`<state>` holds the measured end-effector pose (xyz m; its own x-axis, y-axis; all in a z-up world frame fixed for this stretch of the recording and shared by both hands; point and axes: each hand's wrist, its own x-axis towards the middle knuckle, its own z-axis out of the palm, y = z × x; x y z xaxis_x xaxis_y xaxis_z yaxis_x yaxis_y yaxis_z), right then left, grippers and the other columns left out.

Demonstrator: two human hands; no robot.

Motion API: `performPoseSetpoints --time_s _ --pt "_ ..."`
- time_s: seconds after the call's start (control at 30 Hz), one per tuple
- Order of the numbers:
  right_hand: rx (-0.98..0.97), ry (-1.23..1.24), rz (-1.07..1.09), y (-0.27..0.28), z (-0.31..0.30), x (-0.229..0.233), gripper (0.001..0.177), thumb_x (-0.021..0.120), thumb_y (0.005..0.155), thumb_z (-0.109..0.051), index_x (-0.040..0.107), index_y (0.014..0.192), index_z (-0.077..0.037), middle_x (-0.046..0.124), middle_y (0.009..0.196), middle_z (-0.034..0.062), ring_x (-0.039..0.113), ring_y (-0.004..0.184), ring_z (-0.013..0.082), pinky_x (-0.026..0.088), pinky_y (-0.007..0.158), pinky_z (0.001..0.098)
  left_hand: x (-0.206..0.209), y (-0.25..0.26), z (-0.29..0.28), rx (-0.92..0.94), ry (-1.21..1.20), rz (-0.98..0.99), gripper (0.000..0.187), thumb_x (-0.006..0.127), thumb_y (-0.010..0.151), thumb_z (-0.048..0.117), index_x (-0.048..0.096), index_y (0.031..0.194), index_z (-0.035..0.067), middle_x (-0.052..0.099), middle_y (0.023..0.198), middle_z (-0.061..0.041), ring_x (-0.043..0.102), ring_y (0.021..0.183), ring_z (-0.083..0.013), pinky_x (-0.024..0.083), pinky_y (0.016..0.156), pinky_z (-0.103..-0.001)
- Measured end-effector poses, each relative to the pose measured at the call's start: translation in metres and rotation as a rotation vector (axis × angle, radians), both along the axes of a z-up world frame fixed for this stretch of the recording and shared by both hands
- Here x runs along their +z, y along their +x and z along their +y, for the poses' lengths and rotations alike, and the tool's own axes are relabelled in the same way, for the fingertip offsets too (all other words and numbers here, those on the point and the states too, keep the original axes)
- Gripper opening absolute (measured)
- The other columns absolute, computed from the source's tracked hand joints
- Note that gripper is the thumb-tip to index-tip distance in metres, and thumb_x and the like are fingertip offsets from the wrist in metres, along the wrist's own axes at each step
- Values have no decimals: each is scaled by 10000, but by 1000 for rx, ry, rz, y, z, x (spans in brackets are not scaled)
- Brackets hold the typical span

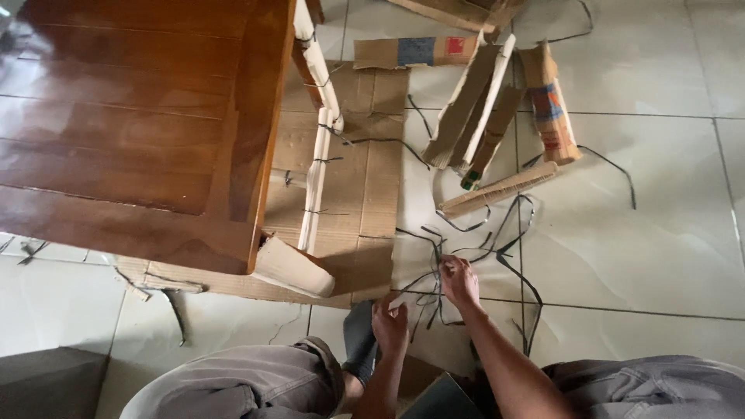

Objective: Securing cardboard packaging to the legs of a wooden chair using plastic ties

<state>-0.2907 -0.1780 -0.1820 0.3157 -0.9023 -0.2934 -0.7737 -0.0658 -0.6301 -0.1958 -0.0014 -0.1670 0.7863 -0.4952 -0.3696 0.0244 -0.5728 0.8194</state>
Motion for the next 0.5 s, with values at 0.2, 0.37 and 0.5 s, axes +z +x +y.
performPoseSetpoints --time_s 0.2,0.37,0.5 --pt "131 -150 199 16 19 5 412 505 918 -129 658 1291 -217 542 1492 -9 658 1120 322 565 835 461 -5 5 11 -16 0 36 332 720 873 150 715 1205 134 653 1269 -55 696 1066 -239 610 915 -344" --pt "-106 -27 99 21 16 1 335 546 983 -164 719 1268 -196 617 1425 -1 640 1016 227 571 800 385 0 10 16 -8 -67 32 306 705 884 157 721 1185 106 685 1238 -98 743 956 -247 630 824 -350" --pt "-459 91 -238 17 9 25 229 724 934 -147 811 1145 -160 786 951 6 660 771 118 530 740 266 5 12 16 20 -103 74 324 693 885 180 733 1195 96 748 1199 -60 746 969 -227 615 845 -336"
